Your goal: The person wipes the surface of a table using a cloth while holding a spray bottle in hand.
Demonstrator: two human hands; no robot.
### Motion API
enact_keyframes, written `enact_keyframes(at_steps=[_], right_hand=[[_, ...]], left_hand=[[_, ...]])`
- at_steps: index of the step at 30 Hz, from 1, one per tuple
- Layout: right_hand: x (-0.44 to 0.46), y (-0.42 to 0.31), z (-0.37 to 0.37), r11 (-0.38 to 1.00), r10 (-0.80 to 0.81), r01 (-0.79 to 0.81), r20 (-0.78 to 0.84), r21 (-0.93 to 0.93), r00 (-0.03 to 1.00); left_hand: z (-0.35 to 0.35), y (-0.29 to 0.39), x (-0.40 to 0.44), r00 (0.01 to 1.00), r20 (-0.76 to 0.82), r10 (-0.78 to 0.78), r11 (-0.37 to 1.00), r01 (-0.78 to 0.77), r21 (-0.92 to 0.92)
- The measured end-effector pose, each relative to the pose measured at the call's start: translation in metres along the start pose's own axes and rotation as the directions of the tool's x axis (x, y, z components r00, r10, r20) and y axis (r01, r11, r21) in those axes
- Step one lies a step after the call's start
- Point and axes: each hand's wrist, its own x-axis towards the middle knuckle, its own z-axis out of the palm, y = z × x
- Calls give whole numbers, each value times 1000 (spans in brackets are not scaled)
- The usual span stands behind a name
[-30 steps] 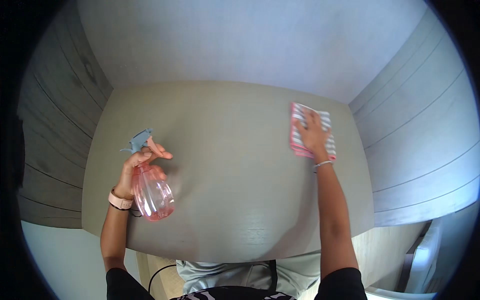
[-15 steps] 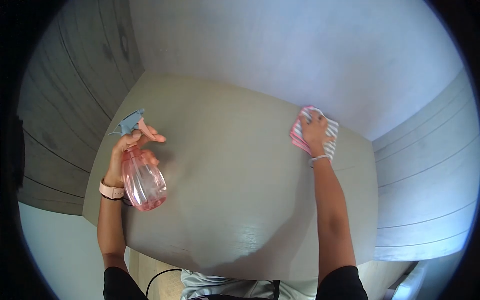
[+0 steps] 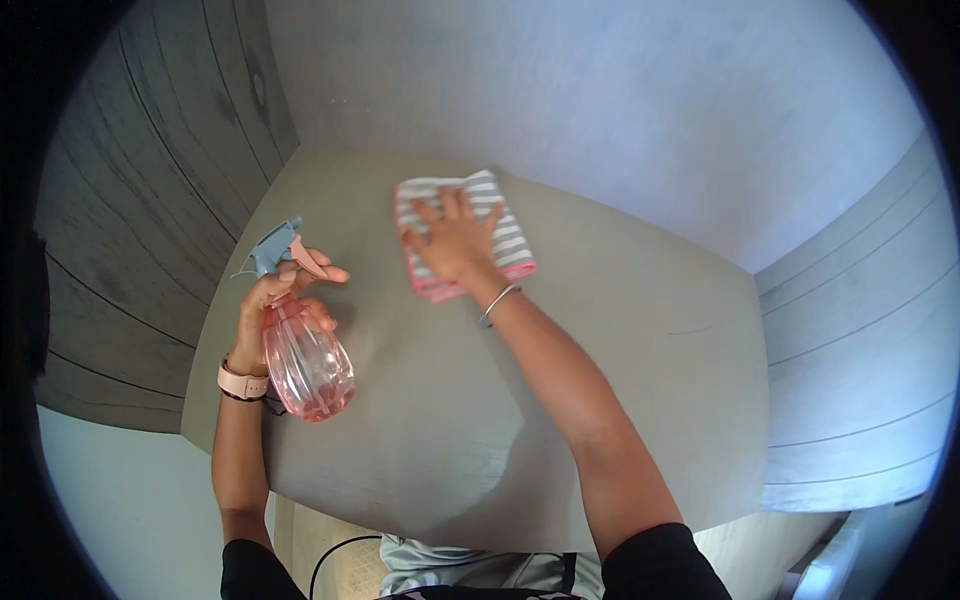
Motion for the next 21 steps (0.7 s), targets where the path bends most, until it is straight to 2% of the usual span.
enact_keyframes(at_steps=[2, 4, 5, 7, 13, 17, 21], right_hand=[[-23, -23, 4, 989, -150, 150, 19, 0, 988], [-51, -41, -1, 958, -282, 279, 58, 58, 958], [-67, -47, -4, 960, -277, 274, 61, 57, 959], [-101, -61, -11, 900, -431, 424, 56, 101, 901], [-218, -77, -50, 808, -566, 526, 100, 266, 818], [-272, -60, -88, 834, -534, 471, 202, 288, 821], [-286, -15, -120, 979, -199, 174, 339, 105, 919]], left_hand=[[-6, -2, -1, 995, -47, 83, 992, -87, -94], [-11, -2, -1, 995, -65, 69, 982, -80, -169], [-14, -1, 0, 995, -86, 58, 968, -77, -240], [-24, -3, 2, 995, -92, 46, 963, -69, -262], [-41, -2, 1, 989, -130, 73, 957, -106, -269], [-44, 5, -1, 980, -180, 80, 969, -119, -217], [-53, 10, 4, 955, -280, 95, 980, -140, -144]])
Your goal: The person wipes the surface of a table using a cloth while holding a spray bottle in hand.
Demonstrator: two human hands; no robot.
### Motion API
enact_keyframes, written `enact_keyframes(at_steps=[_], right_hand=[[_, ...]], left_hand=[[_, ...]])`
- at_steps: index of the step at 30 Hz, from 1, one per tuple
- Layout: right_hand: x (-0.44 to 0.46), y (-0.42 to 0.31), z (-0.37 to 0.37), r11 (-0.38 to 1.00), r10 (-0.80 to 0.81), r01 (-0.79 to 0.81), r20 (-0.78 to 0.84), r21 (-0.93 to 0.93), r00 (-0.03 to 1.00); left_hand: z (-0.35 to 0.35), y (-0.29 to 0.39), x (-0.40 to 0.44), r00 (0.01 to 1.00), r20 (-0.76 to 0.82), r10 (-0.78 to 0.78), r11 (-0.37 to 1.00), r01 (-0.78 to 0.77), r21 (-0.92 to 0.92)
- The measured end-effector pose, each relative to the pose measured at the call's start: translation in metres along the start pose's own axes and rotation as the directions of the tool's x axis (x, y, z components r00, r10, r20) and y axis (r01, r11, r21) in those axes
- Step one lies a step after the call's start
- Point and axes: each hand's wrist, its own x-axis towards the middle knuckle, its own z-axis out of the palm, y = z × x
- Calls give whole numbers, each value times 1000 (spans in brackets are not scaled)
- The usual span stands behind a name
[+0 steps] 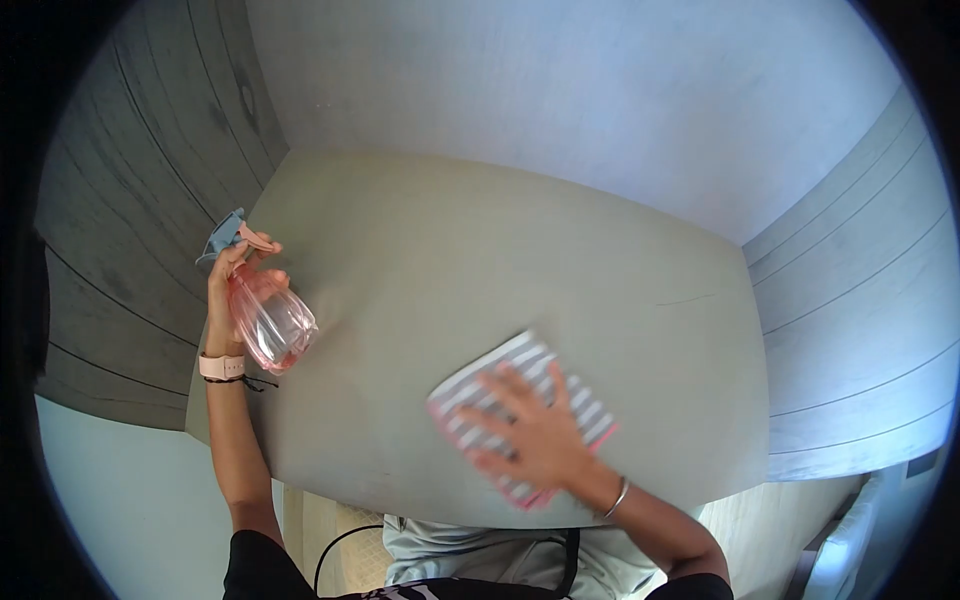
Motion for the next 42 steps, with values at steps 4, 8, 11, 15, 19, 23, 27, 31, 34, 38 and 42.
enact_keyframes(at_steps=[4, 8, 11, 15, 19, 23, 27, 31, 34, 38, 42], right_hand=[[-2, 83, -14, 918, 379, -393, -182, -49, 907], [32, 152, -29, 675, 715, -737, -286, 43, 638], [74, 177, -34, 512, 827, -854, -322, 92, 461], [137, 158, -42, 443, 865, -895, -286, 47, 413], [196, 113, -44, 508, 828, -861, -278, 8, 486], [263, 69, -34, 646, 732, -763, -268, -19, 626], [308, 47, -26, 710, 671, -704, -274, -33, 689], [321, 48, -25, 865, 483, -499, -176, -58, 858], [305, 30, -10, 966, 258, -258, -67, 1, 964], [258, 1, 2, 984, -43, 53, -59, 170, 997], [197, -40, 14, 919, -253, 276, -115, 283, 960]], left_hand=[[19, 12, -4, 998, -3, -58, 998, 58, -37], [39, 11, -3, 996, -9, -86, 996, 86, 9], [53, 6, -10, 993, 26, -117, 993, 117, 2], [73, 4, -26, 980, 88, -179, 984, 179, 13], [90, 8, -42, 970, 101, -221, 975, 222, 7], [86, 18, -49, 958, 125, -258, 965, 261, -5], [83, 20, -50, 946, 135, -294, 954, 299, -21], [96, 18, -44, 941, 95, -323, 946, 325, -2], [107, 20, -48, 937, 41, -348, 936, 345, 72], [120, 27, -50, 932, -40, -360, 925, 362, 115], [119, 47, -62, 943, -62, -327, 936, 332, 116]])
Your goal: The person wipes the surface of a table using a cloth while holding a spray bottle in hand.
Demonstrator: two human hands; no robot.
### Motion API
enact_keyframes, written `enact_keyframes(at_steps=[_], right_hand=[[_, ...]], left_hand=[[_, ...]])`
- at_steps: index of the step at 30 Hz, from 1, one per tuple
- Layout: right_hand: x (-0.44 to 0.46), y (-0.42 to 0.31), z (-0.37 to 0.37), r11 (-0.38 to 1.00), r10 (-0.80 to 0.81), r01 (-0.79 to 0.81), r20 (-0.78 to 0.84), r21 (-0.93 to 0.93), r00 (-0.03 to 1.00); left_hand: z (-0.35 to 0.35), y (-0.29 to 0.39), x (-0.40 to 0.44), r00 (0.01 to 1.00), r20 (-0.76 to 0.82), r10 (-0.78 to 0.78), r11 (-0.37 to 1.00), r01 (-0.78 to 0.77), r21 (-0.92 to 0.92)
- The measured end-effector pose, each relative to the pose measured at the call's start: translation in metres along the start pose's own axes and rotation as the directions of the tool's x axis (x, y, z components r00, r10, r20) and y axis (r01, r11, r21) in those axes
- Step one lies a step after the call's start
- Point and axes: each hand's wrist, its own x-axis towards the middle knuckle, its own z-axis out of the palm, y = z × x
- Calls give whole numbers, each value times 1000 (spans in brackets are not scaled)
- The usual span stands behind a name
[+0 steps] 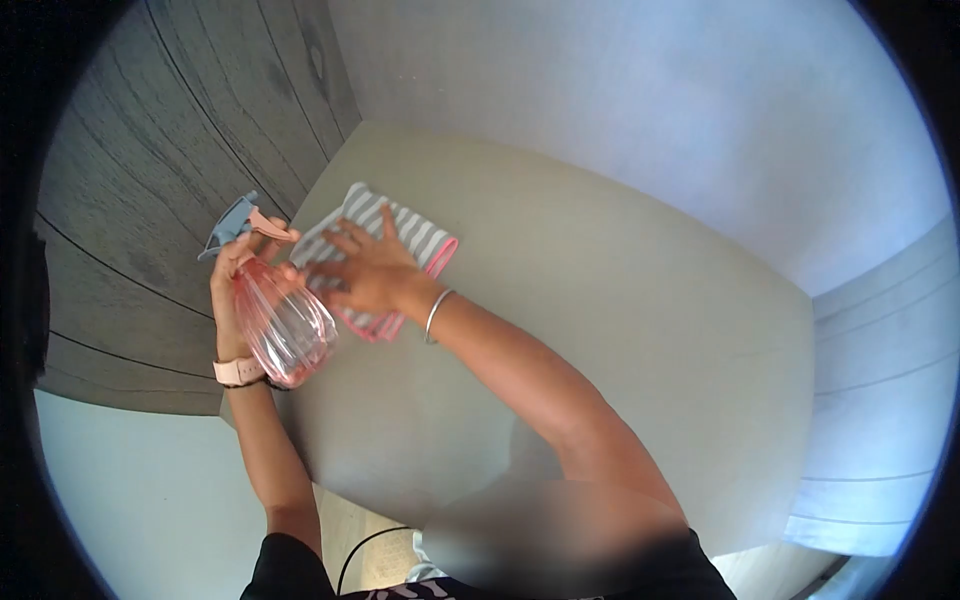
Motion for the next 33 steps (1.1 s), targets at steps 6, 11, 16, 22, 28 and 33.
enact_keyframes(at_steps=[6, 11, 16, 22, 28, 33], right_hand=[[-61, -29, 46, 982, -178, 166, -131, -94, 975], [-116, -49, 70, 945, -297, 249, -230, -214, 927], [-186, -56, 29, 953, -267, 248, -95, -172, 959], [-188, -12, 13, 984, 8, -43, -201, -171, 980], [-214, 40, -21, 852, 372, -446, -283, -273, 884], [-273, 62, -82, 491, 675, -850, -534, -191, 510]], left_hand=[[-44, -19, 34, 965, 124, 233, 971, -223, -83], [-66, -28, 66, 909, 291, 300, 954, -283, -98], [-54, -21, 59, 928, 258, 268, 963, -256, -79], [-63, -14, 68, 928, 290, 234, 966, -255, 36], [-63, -51, 84, 914, 361, 183, 983, -177, -50], [-13, -77, 66, 926, 372, 59, 996, -31, -80]])
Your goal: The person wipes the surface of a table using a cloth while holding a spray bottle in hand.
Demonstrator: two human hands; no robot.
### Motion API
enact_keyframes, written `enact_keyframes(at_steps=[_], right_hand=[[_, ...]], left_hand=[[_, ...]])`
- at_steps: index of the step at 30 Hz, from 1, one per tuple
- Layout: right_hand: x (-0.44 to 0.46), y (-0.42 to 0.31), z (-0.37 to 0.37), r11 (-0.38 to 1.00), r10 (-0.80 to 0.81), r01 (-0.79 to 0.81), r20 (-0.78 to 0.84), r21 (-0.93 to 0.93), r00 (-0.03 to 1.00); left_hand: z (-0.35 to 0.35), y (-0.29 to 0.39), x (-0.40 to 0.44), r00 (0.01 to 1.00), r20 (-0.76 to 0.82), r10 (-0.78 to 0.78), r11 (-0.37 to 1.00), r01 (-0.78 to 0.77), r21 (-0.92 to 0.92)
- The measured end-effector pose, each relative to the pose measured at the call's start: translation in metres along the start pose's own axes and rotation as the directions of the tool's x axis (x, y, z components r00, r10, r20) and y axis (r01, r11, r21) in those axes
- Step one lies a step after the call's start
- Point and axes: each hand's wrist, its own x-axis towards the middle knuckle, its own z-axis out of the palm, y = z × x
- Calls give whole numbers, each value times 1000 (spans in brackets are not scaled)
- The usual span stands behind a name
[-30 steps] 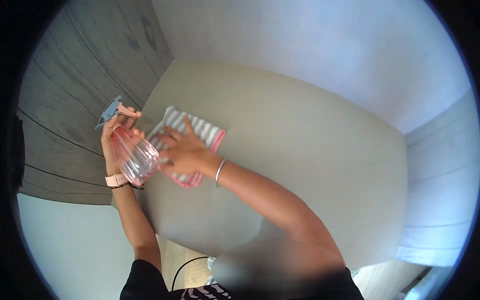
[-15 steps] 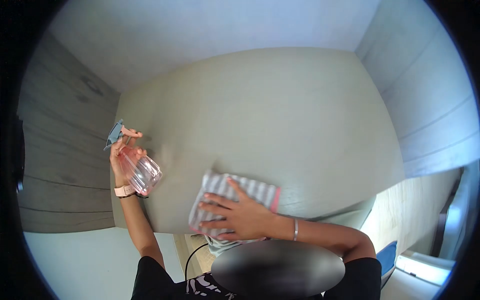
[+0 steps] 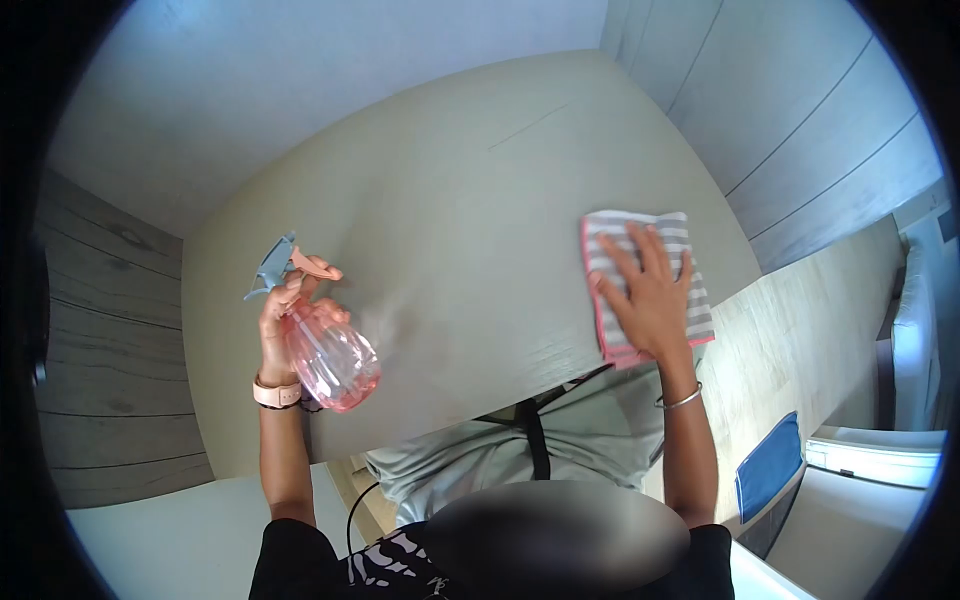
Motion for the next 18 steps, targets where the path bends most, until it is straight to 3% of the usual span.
enact_keyframes(at_steps=[1, 3, 5, 7, 11, 13, 15, 18], right_hand=[[-2, 6, -10, 1000, 3, -3, 10, -25, 1000], [-7, 11, -25, 979, 169, -173, -41, -107, 985], [-15, -6, -16, 974, 187, -193, -66, -117, 980], [-31, -27, -3, 983, 91, -100, -66, -155, 994], [-66, -77, 4, 985, -165, 166, -23, 42, 986], [-77, -86, 11, 978, -188, 189, -23, 84, 982], [-81, -87, 13, 969, -211, 213, -25, 126, 977], [-81, -78, 12, 958, -233, 230, -3, 171, 972]], left_hand=[[16, -4, -1, 1000, 5, -19, 999, 19, 36], [47, -12, -2, 998, 51, -43, 999, 42, 25], [70, -10, 1, 997, 56, -51, 991, 44, 129], [87, -17, 7, 997, 65, -46, 991, 38, 130], [120, -37, 21, 996, 82, 40, 982, -54, 179], [130, -50, 30, 977, 114, 181, 939, -206, 275], [137, -57, 34, 976, 104, 191, 941, -213, 265], [139, -63, 32, 941, 146, 307, 871, -339, 354]])
